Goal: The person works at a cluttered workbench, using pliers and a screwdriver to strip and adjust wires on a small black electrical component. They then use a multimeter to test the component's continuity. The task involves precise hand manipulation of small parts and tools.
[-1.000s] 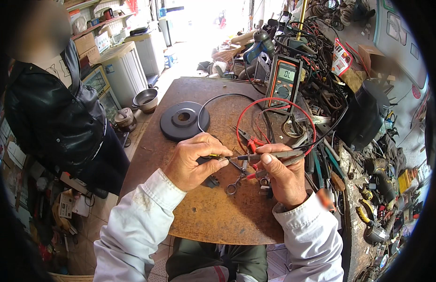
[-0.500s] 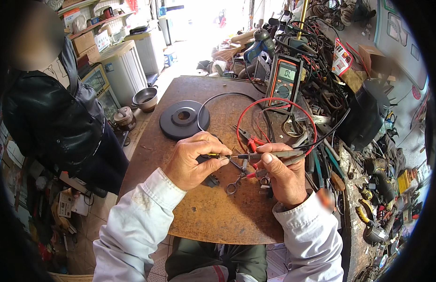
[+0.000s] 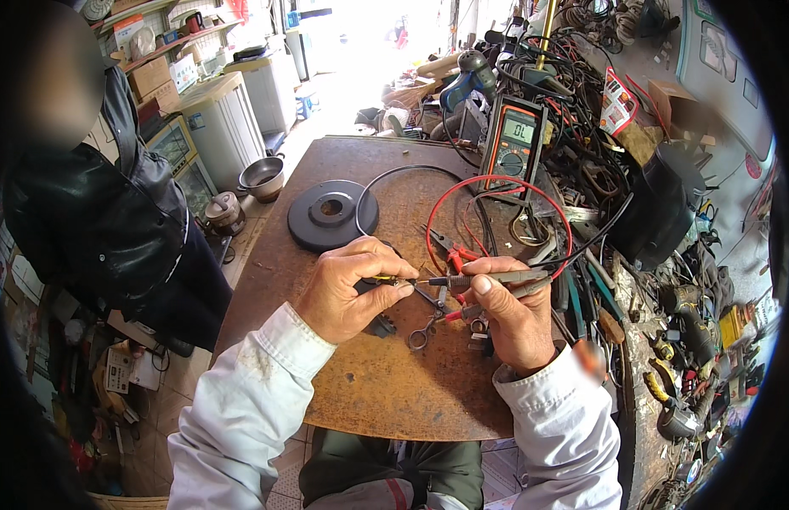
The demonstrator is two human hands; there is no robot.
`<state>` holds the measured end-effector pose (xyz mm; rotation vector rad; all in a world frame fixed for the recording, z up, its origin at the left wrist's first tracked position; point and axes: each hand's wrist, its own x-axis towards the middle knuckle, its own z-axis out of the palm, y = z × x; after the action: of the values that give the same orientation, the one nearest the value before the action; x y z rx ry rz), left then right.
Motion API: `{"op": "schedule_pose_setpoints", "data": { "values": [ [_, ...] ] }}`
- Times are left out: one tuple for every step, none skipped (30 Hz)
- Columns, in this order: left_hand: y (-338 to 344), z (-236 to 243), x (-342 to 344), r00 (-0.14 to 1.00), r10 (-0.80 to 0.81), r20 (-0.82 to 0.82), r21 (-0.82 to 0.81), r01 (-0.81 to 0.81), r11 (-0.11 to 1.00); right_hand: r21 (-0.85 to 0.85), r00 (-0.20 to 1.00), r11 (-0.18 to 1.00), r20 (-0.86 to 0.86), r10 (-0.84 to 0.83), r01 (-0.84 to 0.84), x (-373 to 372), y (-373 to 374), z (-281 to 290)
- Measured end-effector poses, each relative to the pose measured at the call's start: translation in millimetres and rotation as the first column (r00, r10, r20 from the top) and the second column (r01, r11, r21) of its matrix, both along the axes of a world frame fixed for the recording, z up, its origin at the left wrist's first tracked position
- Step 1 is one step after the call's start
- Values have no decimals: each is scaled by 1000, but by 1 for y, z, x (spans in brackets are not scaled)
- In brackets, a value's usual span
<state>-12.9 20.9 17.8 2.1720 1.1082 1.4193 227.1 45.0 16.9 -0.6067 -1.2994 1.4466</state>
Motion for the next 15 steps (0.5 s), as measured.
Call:
{"op": "schedule_pose_setpoints", "data": {
  "values": [
    [0, 0, 0, 1000, 1, -3, -1, -1, 1000, -1, 1000, 1000, 4, -1, 1, 0, 0, 0],
    [0, 1, 0, 1000, 3, -5, -2, -3, 1000, -2, 1000, 1000, 8, -2, 2, 1, 0, 0],
    [0, 0, 0, 1000, 2, -7, 3, -2, 1000, -5, 1000, 1000, 11, -4, 4, 1, 0, 1],
    [0, 0, -1, 1000, 2, -9, 7, -2, 1000, -7, 1000, 1000, 14, -7, 7, 1, -1, 1],
    [1, -1, -1, 1000, 1, -10, 11, -1, 1000, -9, 1000, 1000, 18, -9, 9, 0, -1, 1],
    [1, -1, -1, 1000, 2, -7, 8, -2, 1000, -10, 1000, 1000, 20, -9, 9, 1, -1, 1],
    [1, -1, 0, 1000, 3, -3, 4, -3, 1000, -10, 1000, 1000, 23, -9, 9, 1, -1, 1],
    [0, -1, 0, 1000, 4, 1, 1, -4, 1000, -10, 1000, 1000, 25, -9, 9, 1, -1, 1],
    [0, -1, 0, 1000, 4, 3, 2, -4, 1000, -9, 1000, 1000, 25, -10, 11, 1, -1, 1],
    [0, -1, 0, 1000, 3, 5, 4, -3, 1000, -9, 1000, 1000, 25, -13, 13, 0, -1, 1],
    [0, -1, 0, 1000, 2, 7, 5, -2, 1000, -9, 1000, 1000, 25, -15, 15, 0, -2, 1],
    [0, -1, 0, 1000, 6, 4, 8, -6, 1000, 2, 999, 1000, 36, -7, 7, 1, -2, 0],
    [1, -1, 0, 1000, 10, 2, 10, -10, 1000, 13, 999, 1000, 48, 0, -1, 3, -2, -1],
    [1, -1, 0, 1000, 13, -1, 12, -13, 1000, 23, 998, 1000, 61, 7, -8, 4, -3, -1],
    [1, -2, -1, 1000, 26, -4, 13, -26, 1000, 163, 994, 987, 113, -11, -8, 4, -2, 1]
  ]
}}
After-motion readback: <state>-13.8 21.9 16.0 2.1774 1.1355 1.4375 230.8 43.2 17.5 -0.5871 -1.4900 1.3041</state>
